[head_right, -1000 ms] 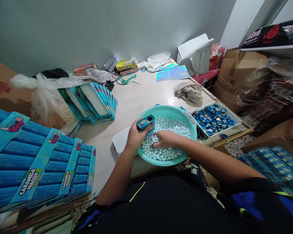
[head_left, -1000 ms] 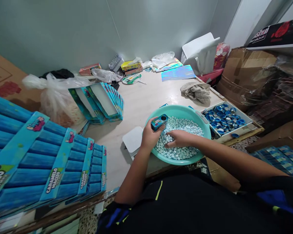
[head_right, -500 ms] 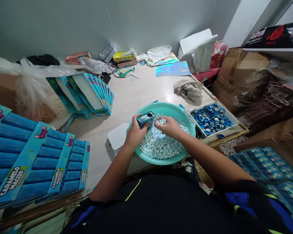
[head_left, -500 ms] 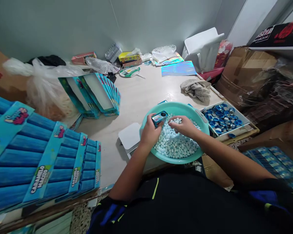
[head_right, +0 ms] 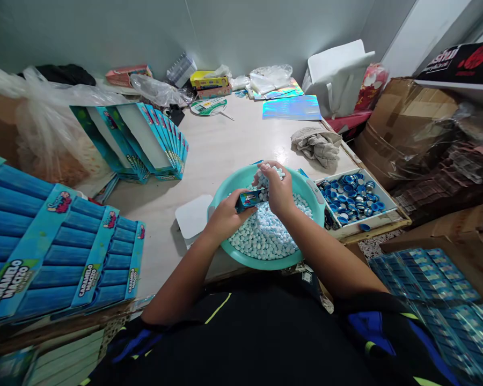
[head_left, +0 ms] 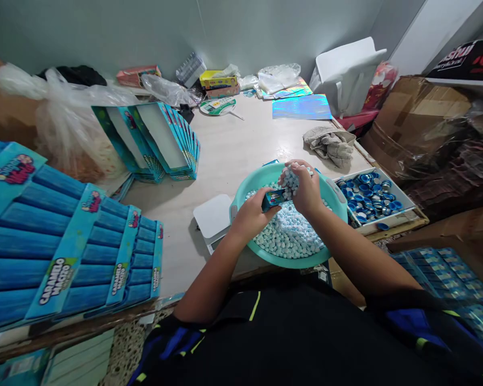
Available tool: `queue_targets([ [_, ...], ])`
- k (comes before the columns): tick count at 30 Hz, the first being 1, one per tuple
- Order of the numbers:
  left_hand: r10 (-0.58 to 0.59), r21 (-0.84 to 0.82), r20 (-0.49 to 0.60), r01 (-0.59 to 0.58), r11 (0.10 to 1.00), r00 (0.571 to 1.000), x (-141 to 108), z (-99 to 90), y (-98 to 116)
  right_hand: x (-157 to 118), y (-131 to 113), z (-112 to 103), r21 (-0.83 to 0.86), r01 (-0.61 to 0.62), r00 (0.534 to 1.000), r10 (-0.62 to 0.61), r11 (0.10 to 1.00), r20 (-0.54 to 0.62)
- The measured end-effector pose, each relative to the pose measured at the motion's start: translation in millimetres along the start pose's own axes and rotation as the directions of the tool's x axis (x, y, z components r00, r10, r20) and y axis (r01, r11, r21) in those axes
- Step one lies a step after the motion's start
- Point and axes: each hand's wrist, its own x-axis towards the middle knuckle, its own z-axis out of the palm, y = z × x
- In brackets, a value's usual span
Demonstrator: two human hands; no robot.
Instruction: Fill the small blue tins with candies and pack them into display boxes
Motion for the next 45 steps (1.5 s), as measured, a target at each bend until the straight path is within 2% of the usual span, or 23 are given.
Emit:
queue_targets([
  [3, 0.062, 0.05, -0.028, -0.061, 0.997, 0.998, 0.4, 2.3, -1.2, -1.7, -0.9, -3.2, -0.058, -0.027, 1.0, 0.027, 0.998, 0.005],
  [10, 0.153, 0.037, -0.072, -0.151, 0.988, 0.986, 3.6, 8.3, -4.4, -0.6, -8.6, -2.8, 0.07, -0.075, 0.993, 0.081, 0.995, -0.083],
  [12, 0.137, 0.024, -0.096, -0.135, 0.991, 0.986, 4.7, 8.0, -3.1, -0.3, -9.4, -2.7, 0.172, -0.049, 0.992, 0.068, 0.984, -0.107],
  [15, 0.049, 0.019, -0.121, -0.047, 0.999, 0.991, 6.8, 6.2, -1.2, 0.6, -8.2, -3.5, 0.255, -0.004, 0.996, 0.025, 0.967, -0.083],
  [21, 0.115, 0.007, -0.072, -0.115, 0.993, 0.991, 9.6, 5.4, -5.0, 0.9, -4.7, -6.3, 0.16, 0.014, 0.999, -0.009, 0.987, -0.031],
  [27, 0.075, -0.113, -0.073, -0.083, 0.99, 0.994, 9.5, 5.1, -6.0, -0.4, -5.1, -6.8, 0.213, 0.081, 0.997, -0.083, 0.974, 0.001],
  [30, 0.063, -0.158, -0.086, -0.076, 0.985, 0.994, 9.2, 3.0, -4.0, -1.1, -5.1, -8.1, 0.173, 0.077, 0.996, -0.083, 0.982, 0.032],
  [34, 0.045, -0.243, -0.047, -0.055, 0.969, 0.998, 9.4, 1.5, -2.9, -2.2, -2.2, -10.9, 0.119, 0.045, 0.996, -0.053, 0.992, 0.071],
  [39, 0.037, -0.181, -0.051, -0.046, 0.982, 0.998, 8.9, 2.5, -4.4, -5.8, -3.2, -11.1, 0.171, 0.062, 0.989, -0.083, 0.983, 0.123],
  [42, 0.01, -0.222, -0.073, -0.026, 0.975, 0.997, 8.2, 2.8, -2.6, -8.9, -6.2, -10.8, 0.069, 0.115, 0.981, -0.125, 0.991, 0.15],
  [45, 0.001, -0.181, -0.088, -0.017, 0.983, 0.996, 7.3, 2.1, 1.1, -10.9, -5.9, -11.1, 0.001, 0.18, 0.963, -0.176, 0.984, 0.205],
])
